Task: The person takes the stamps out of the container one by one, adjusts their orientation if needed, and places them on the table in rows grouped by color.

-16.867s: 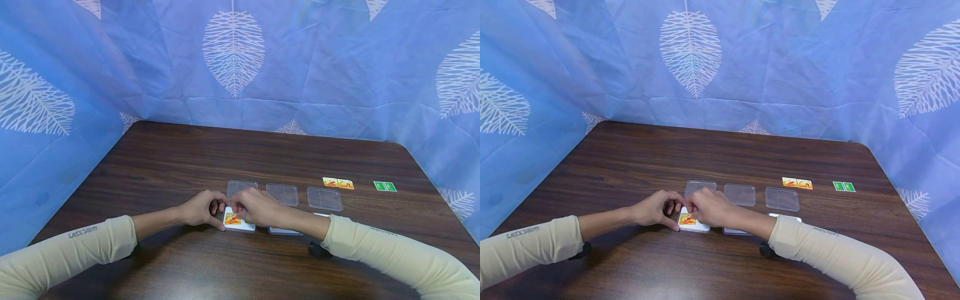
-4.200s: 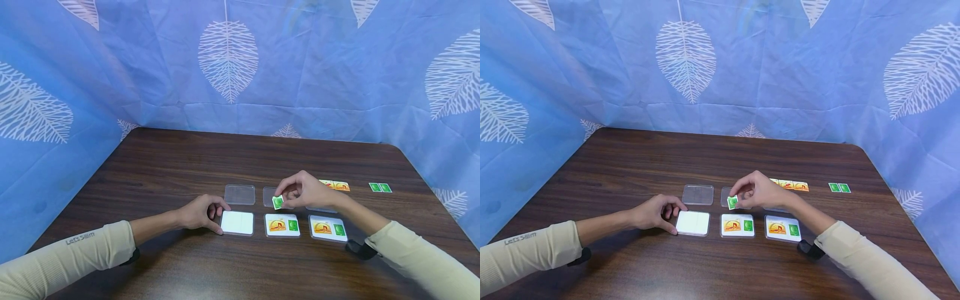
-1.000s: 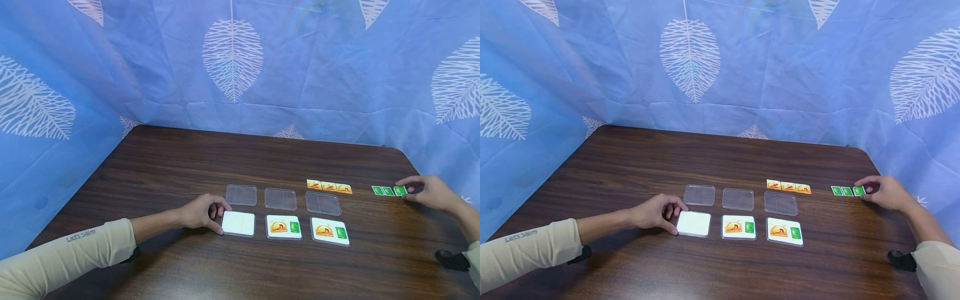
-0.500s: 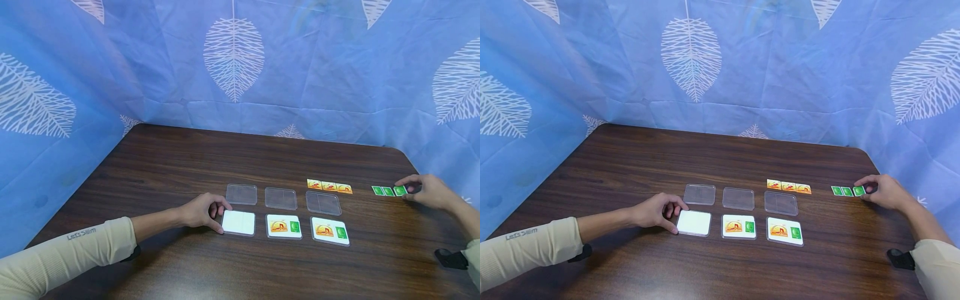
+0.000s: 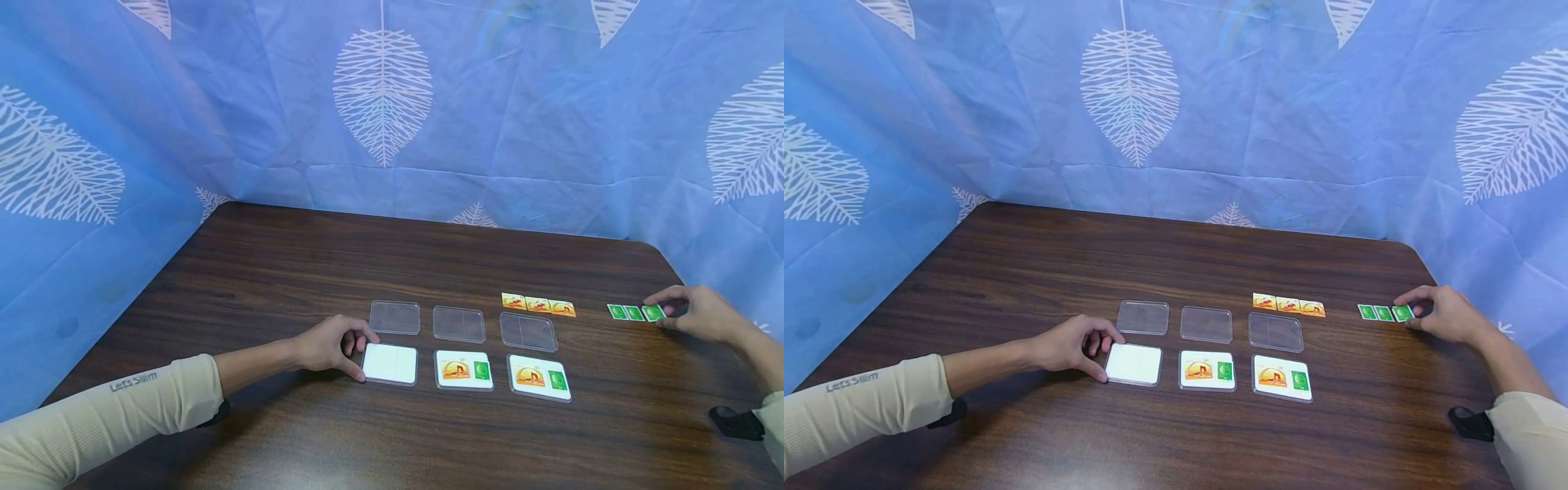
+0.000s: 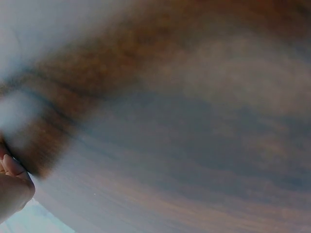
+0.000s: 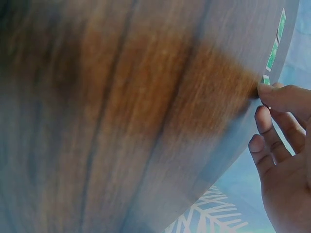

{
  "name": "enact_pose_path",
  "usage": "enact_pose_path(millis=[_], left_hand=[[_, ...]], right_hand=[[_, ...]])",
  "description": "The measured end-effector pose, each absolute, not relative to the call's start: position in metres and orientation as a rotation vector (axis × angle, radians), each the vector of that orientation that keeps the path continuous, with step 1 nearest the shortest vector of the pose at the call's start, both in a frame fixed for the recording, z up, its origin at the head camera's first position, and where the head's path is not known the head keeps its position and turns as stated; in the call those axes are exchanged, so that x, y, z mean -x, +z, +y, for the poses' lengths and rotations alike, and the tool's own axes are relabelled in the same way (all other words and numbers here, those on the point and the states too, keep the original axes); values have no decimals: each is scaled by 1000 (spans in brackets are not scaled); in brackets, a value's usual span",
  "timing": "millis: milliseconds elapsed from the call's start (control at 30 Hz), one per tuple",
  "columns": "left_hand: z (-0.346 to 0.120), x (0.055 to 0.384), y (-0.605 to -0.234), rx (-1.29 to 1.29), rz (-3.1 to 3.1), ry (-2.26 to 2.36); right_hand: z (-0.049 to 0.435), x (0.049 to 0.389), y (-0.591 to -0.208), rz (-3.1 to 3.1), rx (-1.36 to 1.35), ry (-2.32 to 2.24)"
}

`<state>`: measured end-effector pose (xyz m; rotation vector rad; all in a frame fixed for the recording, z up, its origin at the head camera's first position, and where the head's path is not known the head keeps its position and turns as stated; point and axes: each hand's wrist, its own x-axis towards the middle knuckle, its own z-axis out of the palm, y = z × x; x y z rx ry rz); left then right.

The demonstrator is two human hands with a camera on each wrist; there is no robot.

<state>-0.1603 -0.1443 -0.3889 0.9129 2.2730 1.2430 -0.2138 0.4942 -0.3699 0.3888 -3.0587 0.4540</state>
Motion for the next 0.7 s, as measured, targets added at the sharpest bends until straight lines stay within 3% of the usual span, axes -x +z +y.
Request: enact_pose_path(millis=[700], left_hand=[[-145,160,-389,-914,2272,1243]], right_hand=[[494,213,-369,-3090,-371,468]])
